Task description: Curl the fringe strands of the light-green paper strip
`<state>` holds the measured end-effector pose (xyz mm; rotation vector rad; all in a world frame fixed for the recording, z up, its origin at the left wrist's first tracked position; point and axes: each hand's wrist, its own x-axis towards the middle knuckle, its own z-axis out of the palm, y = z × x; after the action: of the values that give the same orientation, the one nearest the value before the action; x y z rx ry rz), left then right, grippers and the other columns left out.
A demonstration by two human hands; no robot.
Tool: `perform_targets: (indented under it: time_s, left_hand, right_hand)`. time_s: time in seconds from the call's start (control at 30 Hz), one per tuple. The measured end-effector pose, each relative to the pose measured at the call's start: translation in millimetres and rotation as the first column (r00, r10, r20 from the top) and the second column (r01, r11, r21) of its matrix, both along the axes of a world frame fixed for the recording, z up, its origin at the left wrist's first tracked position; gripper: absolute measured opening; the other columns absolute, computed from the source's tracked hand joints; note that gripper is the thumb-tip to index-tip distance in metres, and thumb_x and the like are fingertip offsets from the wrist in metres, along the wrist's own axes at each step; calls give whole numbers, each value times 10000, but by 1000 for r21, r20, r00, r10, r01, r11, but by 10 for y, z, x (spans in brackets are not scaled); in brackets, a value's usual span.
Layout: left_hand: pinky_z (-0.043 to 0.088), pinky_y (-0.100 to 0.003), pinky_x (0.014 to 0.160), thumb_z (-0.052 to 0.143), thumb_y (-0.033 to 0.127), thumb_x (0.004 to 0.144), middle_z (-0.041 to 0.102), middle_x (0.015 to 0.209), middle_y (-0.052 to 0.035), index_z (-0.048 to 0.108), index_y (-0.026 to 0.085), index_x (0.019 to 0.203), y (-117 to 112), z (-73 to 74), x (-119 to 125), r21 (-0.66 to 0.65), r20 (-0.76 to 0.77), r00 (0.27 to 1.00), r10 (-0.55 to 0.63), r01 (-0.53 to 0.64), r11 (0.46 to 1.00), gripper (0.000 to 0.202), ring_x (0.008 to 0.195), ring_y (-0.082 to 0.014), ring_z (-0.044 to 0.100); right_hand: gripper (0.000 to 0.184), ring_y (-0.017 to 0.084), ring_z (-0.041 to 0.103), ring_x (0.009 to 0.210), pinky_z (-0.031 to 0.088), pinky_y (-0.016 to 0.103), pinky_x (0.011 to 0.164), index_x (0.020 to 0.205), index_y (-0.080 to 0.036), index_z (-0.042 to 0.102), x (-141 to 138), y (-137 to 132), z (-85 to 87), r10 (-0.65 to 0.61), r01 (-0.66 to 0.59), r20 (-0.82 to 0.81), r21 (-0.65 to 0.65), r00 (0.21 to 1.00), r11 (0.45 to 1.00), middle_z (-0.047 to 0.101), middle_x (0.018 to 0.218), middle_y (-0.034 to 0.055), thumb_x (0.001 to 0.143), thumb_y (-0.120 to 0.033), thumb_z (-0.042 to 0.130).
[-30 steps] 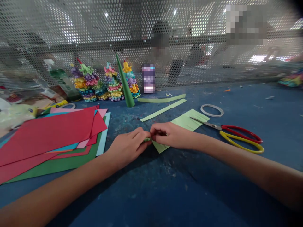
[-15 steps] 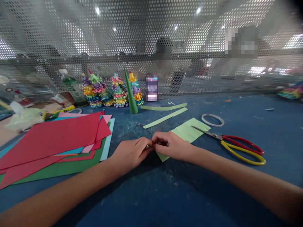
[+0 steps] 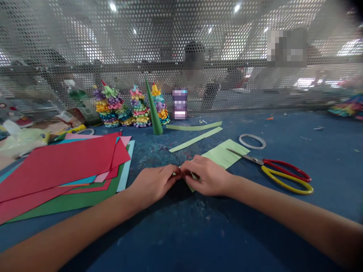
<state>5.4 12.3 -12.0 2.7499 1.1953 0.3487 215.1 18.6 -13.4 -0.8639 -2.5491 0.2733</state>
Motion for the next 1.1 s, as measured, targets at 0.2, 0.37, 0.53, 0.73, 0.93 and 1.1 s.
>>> perform_targets:
  time_s: [0.2, 0.37, 0.53, 0.73, 0.93, 1.1]
  left_hand:
    - [452, -242, 637, 340, 327, 952, 673, 969, -5, 499, 218, 1028, 6, -12, -7, -45, 23, 1000, 17, -15, 999, 207, 817, -172, 659]
    - [413, -231, 566, 326, 356, 958, 664, 902, -1, 485, 223, 1051, 24, -46, -4, 57, -3, 1000, 18, -17, 998, 227, 730, -163, 645]
    - [376, -212, 538, 287, 300, 963, 653, 859, 3, 491, 209, 1002, 13, -43, 15, 172, -73, 997, -5, 18, 985, 227, 697, -138, 627]
    - [346, -219, 511, 292, 284, 962, 650, 834, 16, 497, 205, 974, -3, -19, 22, 271, -111, 992, -53, 81, 959, 220, 656, -137, 619]
    - [340, -221, 512, 287, 311, 963, 649, 836, 10, 517, 215, 989, 4, -68, -5, 293, -142, 987, -79, 118, 949, 251, 664, -141, 619]
    - [360, -196, 524, 379, 329, 932, 655, 856, 40, 513, 241, 998, 47, -75, -7, 75, 45, 999, 18, -21, 997, 174, 639, -110, 609]
  right_hand:
    - [125, 151, 485, 667, 340, 301, 698, 876, -175, 549, -27, -8, -15, -36, 36, -21, 8, 999, 999, 605, 727, 25, 815, -154, 443]
    - [73, 94, 436, 554, 308, 216, 521, 812, -198, 520, -65, 35, -15, -190, 53, -229, -497, 955, 866, 480, 610, -49, 775, -151, 479]
    - [47, 74, 394, 481, 273, 199, 446, 758, -186, 509, -99, 58, 26, -292, -102, -359, -767, 886, 633, 438, 527, -70, 729, -163, 538]
    - [71, 58, 311, 411, 203, 196, 397, 705, -181, 489, -108, 33, 69, -387, -117, -342, -858, 856, 500, 370, 436, -92, 690, -154, 553]
    - [26, 75, 404, 481, 296, 191, 442, 760, -187, 505, -89, 15, 58, -307, -7, -260, -772, 916, 635, 446, 511, -67, 769, -202, 524]
    - [97, 93, 479, 559, 350, 209, 496, 844, -195, 520, -66, 34, 69, -224, 39, -206, -650, 953, 759, 524, 625, -38, 839, -290, 499]
